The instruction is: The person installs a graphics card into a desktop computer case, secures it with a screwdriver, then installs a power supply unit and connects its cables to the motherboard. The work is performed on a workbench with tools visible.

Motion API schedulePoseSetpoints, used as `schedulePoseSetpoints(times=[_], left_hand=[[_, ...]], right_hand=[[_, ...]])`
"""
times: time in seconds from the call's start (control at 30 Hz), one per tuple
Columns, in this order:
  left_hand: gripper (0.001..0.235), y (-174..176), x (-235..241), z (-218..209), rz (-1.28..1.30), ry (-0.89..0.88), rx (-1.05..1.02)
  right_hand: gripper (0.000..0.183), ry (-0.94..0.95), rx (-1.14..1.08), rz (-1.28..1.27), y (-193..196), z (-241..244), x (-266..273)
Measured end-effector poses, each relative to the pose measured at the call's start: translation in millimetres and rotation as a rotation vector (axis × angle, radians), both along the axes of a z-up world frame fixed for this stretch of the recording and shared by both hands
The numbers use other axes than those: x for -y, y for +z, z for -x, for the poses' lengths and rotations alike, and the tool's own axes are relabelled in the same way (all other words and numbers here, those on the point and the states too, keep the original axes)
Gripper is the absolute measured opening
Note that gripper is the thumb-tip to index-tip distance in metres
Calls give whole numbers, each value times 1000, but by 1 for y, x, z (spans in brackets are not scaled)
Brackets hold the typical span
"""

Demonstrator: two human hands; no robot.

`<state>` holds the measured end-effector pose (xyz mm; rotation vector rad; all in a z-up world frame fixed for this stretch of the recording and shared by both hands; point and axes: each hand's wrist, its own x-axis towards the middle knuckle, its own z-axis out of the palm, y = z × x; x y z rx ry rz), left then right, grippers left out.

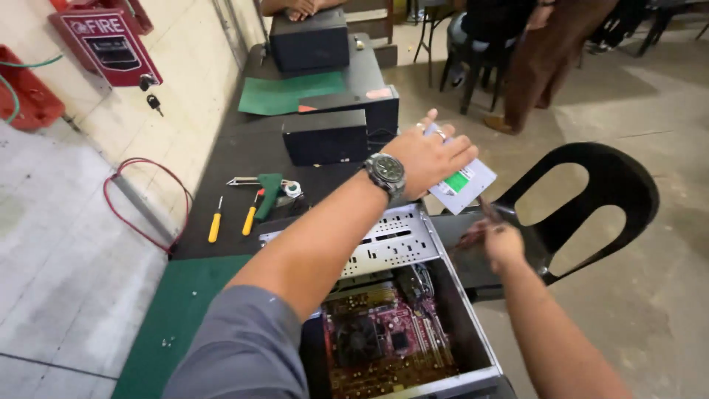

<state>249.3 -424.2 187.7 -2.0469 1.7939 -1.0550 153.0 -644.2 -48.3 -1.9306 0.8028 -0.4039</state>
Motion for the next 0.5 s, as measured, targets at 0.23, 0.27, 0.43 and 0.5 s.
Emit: schedulePoseSetpoints(times=[0.23, 0.27, 0.43, 0.5], left_hand=[[96, 43, -19, 13, 16, -16, -46], [97, 59, -26, 22, 36, -15, -27], [92, 127, -67, 94, 104, 82, -111], [88, 144, -99, 120, 167, 81, 57]], right_hand=[[48, -280, 348, 235, 23, 4, 105], [41, -275, 350, 363, 45, 18, 101], [10, -133, 564, 839, 149, 109, 62], [22, -38, 620, 1018, 156, 130, 60]])
